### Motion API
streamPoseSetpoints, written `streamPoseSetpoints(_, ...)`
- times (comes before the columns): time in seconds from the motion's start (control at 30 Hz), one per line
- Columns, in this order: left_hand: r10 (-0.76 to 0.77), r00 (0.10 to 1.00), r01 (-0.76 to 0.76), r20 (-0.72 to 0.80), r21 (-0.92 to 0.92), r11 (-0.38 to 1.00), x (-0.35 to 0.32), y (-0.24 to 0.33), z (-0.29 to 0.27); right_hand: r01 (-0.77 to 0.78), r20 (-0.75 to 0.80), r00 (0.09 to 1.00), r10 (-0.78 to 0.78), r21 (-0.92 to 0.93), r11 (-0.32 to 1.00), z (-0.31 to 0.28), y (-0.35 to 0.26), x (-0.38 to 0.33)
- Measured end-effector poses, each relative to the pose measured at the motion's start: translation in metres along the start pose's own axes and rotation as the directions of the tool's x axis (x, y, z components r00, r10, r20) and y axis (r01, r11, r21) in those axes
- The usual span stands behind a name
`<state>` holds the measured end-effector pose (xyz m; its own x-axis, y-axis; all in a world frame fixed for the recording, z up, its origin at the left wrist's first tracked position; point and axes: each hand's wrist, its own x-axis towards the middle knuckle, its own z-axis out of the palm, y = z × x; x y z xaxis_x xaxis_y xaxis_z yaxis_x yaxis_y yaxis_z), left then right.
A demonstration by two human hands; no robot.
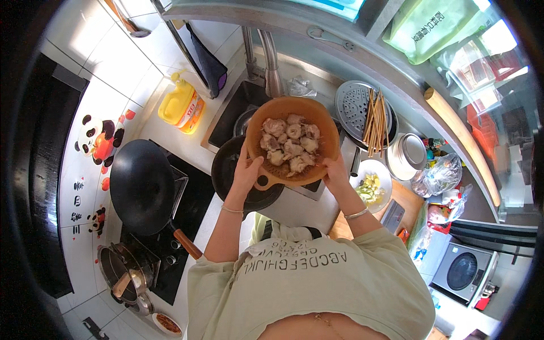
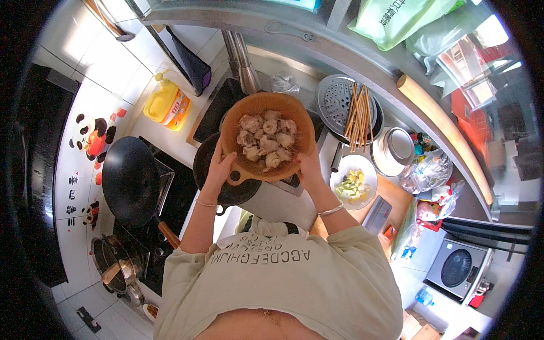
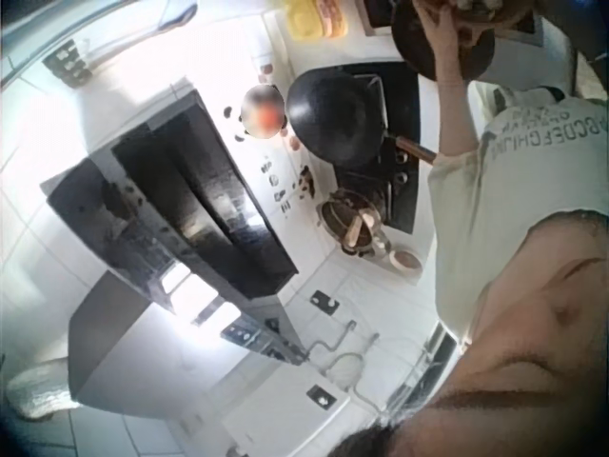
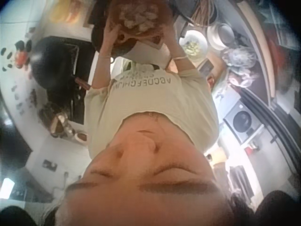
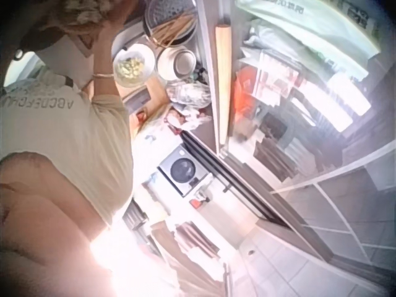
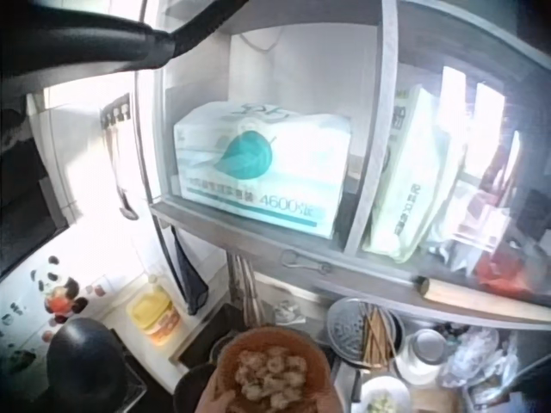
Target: The person uses a mesh skimmer to scoop pieces of meat from a pot of water and places them into a colander. The person then moves the colander to a sink and rinses the meat with water while handling the pieces by hand.
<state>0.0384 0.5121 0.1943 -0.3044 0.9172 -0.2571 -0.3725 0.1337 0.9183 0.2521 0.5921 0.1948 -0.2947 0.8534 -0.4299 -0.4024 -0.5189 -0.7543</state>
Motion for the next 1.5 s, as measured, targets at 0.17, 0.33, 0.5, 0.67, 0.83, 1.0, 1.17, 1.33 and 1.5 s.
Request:
streamPoseSetpoints(0.17,0.515,0.831,-0.167,-0.21,0.789,0.592,-0.018,-0.017,-0.073,0.035,-0.141,0.99,-0.033,0.017,0.999,-0.025,-0.002,0.006)
streamPoseSetpoints(0.33,-0.284,0.893,0.364,-0.35,0.19,0.912,-0.062,-0.118,-0.152,0.025,-0.127,0.992,-0.017,0.058,0.998,-0.018,-0.016,0.007)
streamPoseSetpoints(0.5,-0.621,0.769,0.523,-0.149,-0.412,0.746,-0.08,-0.094,-0.095,0.069,-0.124,0.991,-0.056,0.108,0.992,-0.025,-0.022,0.016)
streamPoseSetpoints(0.67,-0.516,0.843,0.445,-0.154,-0.34,0.828,-0.055,-0.085,-0.086,0.056,-0.12,0.992,-0.04,0.132,0.99,-0.032,-0.03,0.018)
streamPoseSetpoints(0.83,-0.424,0.89,0.405,-0.168,-0.136,0.904,-0.009,-0.074,-0.079,0.082,-0.16,0.985,-0.064,0.109,0.991,-0.033,-0.035,0.019)
streamPoseSetpoints(1.0,-0.285,0.938,0.32,-0.198,0.174,0.931,0.043,-0.077,-0.08,0.103,-0.183,0.98,-0.077,0.139,0.985,-0.033,-0.042,0.018)
streamPoseSetpoints(1.17,-0.166,0.941,0.264,-0.294,0.338,0.903,0.074,-0.078,-0.072,0.124,-0.21,0.974,-0.089,0.161,0.979,-0.044,-0.04,0.019)
streamPoseSetpoints(1.33,0.125,0.972,0.057,-0.2,0.711,0.701,0.1,-0.095,-0.093,0.151,-0.149,0.981,-0.126,0.171,0.974,-0.052,-0.039,0.017)
streamPoseSetpoints(1.5,0.2,0.97,0.038,-0.14,0.896,0.443,0.095,-0.035,-0.054,0.147,-0.168,0.979,-0.113,0.203,0.968,-0.053,-0.037,0.015)
